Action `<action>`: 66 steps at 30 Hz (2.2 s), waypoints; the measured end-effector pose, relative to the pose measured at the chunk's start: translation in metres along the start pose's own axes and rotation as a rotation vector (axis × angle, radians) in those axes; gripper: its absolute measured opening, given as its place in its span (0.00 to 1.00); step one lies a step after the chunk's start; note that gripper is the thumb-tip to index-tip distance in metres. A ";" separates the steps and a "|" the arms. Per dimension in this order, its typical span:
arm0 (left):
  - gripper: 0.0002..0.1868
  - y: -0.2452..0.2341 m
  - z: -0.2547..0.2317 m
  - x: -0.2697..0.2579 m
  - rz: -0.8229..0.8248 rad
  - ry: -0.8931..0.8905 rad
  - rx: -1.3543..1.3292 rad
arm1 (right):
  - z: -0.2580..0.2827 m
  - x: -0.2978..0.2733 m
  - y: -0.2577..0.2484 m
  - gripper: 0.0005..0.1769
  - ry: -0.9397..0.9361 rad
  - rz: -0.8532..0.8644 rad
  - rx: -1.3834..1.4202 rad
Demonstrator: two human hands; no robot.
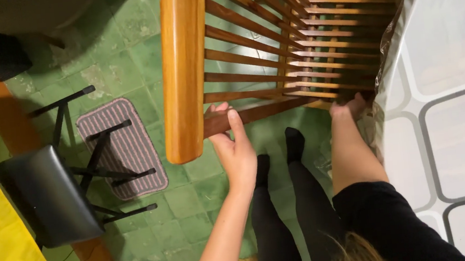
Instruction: Sweeping the floor with a traditional grass broom around furniture.
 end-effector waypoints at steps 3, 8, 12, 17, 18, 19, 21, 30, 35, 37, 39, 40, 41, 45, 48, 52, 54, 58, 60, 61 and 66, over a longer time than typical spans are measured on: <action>0.21 -0.002 0.011 0.001 0.004 0.025 0.002 | -0.012 0.003 -0.004 0.25 0.040 0.180 -0.168; 0.22 -0.003 0.030 0.005 0.070 0.099 -0.126 | -0.055 -0.072 -0.035 0.17 0.302 0.404 -0.931; 0.31 -0.012 0.016 0.005 0.168 0.041 -0.139 | -0.053 -0.181 -0.059 0.17 0.213 0.434 -1.196; 0.53 -0.041 0.064 -0.010 0.271 -0.061 0.373 | -0.027 -0.261 -0.128 0.13 0.234 0.379 -1.215; 0.53 -0.048 0.073 -0.018 0.286 -0.031 0.356 | -0.019 -0.273 -0.139 0.13 0.209 0.395 -1.189; 0.54 -0.054 0.096 -0.027 0.309 -0.192 0.246 | -0.013 -0.285 -0.154 0.19 0.212 0.398 -1.166; 0.55 -0.064 0.114 -0.050 0.373 -0.321 0.123 | 0.011 -0.333 -0.171 0.24 0.180 0.416 -1.104; 0.32 -0.085 0.102 -0.168 0.680 -0.640 -0.093 | 0.144 -0.535 -0.263 0.26 0.100 0.584 -0.961; 0.31 -0.097 0.104 -0.232 0.747 -0.635 -0.171 | 0.214 -0.513 -0.394 0.31 -0.127 0.510 -1.036; 0.32 -0.106 0.109 -0.268 0.805 -0.636 -0.200 | 0.231 -0.442 -0.468 0.31 -0.287 0.510 -1.106; 0.35 -0.119 0.112 -0.310 0.856 -0.649 -0.224 | 0.248 -0.385 -0.552 0.32 -0.436 0.494 -1.184; 0.35 -0.129 0.110 -0.330 0.881 -0.595 -0.200 | 0.260 -0.370 -0.593 0.31 -0.628 0.509 -1.237; 0.34 -0.143 0.108 -0.351 0.905 -0.542 -0.170 | 0.265 -0.360 -0.640 0.31 -0.813 0.520 -1.288; 0.39 -0.191 0.154 -0.427 1.031 -0.611 -0.178 | 0.306 -0.433 -0.826 0.31 -0.734 0.341 -1.547; 0.31 -0.247 0.108 -0.495 0.981 -0.666 -0.056 | 0.337 -0.526 -0.968 0.31 -0.720 0.160 -1.959; 0.29 -0.285 0.076 -0.560 1.057 -0.619 -0.019 | 0.377 -0.663 -1.111 0.30 -0.110 -0.212 -2.441; 0.29 -0.301 0.067 -0.582 1.084 -0.596 -0.006 | 0.371 -0.685 -1.167 0.38 0.074 -0.262 -2.494; 0.29 -0.328 0.057 -0.623 1.186 -0.624 0.058 | 0.329 -0.708 -1.209 0.41 0.092 -0.235 -2.326; 0.29 -0.343 0.065 -0.628 1.200 -0.635 0.099 | 0.303 -0.728 -1.218 0.43 0.082 -0.203 -2.341; 0.29 -0.349 0.072 -0.626 1.218 -0.636 0.087 | 0.290 -0.732 -1.223 0.41 0.071 -0.176 -2.455; 0.30 -0.387 0.102 -0.596 1.253 -0.662 0.058 | 0.253 -0.699 -1.291 0.26 -0.209 -0.297 -2.863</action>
Point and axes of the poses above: each hand's wrist, its own x-axis towards the middle knuckle, its own y-axis out of the palm, z = x × y, the point moved 9 cm from there along x, towards the middle knuckle, and after that the axes turned 2 degrees about -z, right-handed, at the moved point
